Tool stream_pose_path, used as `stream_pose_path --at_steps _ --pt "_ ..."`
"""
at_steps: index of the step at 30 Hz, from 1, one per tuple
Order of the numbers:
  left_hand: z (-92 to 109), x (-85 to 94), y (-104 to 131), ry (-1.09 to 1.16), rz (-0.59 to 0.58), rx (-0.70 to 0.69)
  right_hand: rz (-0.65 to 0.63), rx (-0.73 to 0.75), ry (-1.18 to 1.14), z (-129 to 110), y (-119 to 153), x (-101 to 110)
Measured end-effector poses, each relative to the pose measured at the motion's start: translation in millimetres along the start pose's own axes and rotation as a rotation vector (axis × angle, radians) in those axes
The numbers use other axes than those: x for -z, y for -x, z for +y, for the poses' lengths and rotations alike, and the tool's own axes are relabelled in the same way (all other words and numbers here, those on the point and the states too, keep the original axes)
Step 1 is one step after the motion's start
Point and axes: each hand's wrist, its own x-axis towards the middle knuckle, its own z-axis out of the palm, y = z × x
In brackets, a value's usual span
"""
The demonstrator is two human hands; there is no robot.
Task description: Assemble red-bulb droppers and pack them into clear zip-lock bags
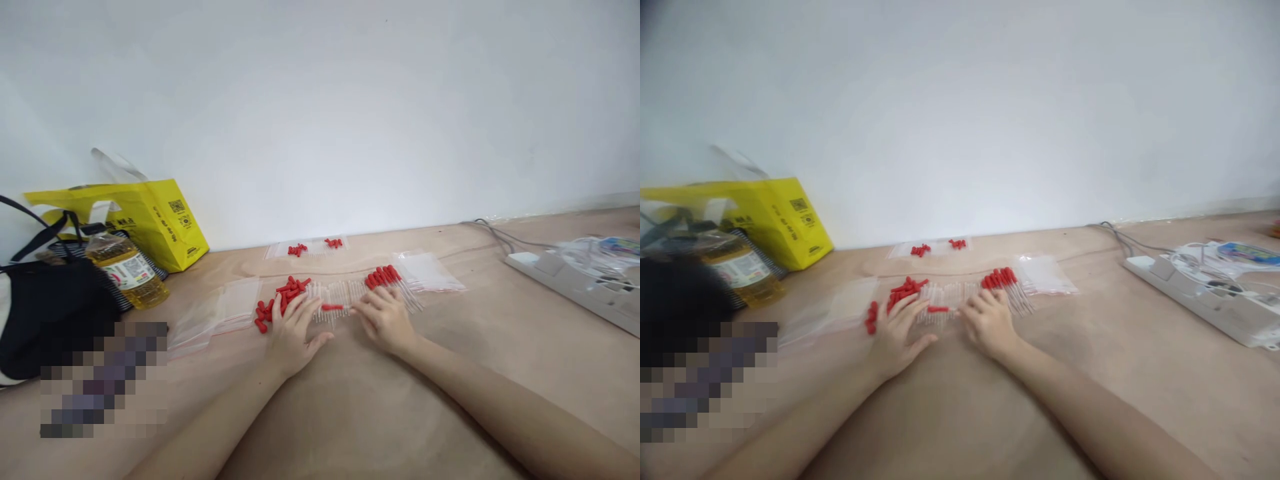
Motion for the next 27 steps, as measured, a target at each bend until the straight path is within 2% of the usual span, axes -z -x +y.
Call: stream_pose_path --at_steps 4,8,13,18,22,27 --pt "-14 -1.1 3 -0.092 0.029 0.105 0.011 -0.280 0.236 36 6 2" --pt "-15 -3.0 3 -0.133 -0.008 0.154 -0.068 -0.392 0.285 55 9 -6" --pt "-14 -3.8 2 -0.167 -0.038 0.196 -0.256 -0.434 0.279 46 2 -16" --pt "-14 -4.5 2 -0.162 -0.043 0.222 -0.414 -0.501 0.309 40 -4 -15" --pt "-12 -1.2 1 -0.158 -0.040 0.240 -0.448 -0.525 0.326 41 -3 -13" --pt "-14 8.9 0 -0.162 -0.090 0.261 -0.382 -0.496 0.330 35 -6 -8"
